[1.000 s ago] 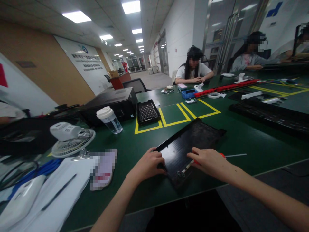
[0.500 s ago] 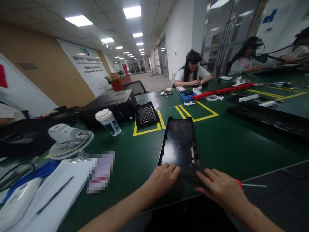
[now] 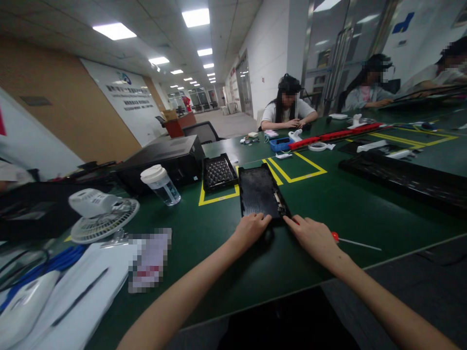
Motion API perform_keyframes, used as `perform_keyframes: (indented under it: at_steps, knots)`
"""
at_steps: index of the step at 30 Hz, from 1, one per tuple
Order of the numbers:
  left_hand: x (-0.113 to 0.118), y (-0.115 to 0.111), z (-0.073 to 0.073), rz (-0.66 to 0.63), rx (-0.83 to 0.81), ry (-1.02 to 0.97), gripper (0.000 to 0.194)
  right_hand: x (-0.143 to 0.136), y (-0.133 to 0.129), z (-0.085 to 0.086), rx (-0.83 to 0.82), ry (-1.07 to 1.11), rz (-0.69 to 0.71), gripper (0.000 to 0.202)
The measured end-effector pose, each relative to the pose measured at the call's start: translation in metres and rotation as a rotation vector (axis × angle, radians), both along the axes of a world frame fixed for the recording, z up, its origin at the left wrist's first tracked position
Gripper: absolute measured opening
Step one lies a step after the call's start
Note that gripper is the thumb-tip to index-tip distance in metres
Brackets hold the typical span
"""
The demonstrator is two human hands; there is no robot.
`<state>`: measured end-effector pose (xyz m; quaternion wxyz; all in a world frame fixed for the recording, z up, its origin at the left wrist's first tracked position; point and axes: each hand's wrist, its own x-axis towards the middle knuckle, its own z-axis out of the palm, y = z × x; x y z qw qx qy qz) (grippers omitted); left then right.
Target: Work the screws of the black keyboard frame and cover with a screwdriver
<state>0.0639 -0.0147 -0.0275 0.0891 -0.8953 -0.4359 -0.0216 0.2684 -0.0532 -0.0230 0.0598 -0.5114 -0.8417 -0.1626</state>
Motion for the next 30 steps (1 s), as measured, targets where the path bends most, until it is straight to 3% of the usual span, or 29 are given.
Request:
perform_keyframes:
  at_steps: [6, 14, 24, 30]
  knots:
    - [0.012, 0.053, -0.001, 0.134, 0.023, 0.015, 0.024, -0.014, 0.021, 0.014, -0.080, -0.037, 0.030, 0.026]
    - [0.015, 0.118, -0.002, 0.264, 0.039, 0.004, 0.025, -0.022, 0.013, 0.014, -0.096, -0.038, 0.159, 0.021]
    - [0.013, 0.160, -0.001, 0.347, 0.059, -0.048, 0.033, 0.000, -0.022, -0.015, 0.076, 0.093, 0.300, 0.026]
    - [0.011, 0.182, -0.001, 0.350, 0.064, -0.085, 0.030, 0.018, -0.045, -0.017, 0.200, 0.187, 0.350, 0.027]
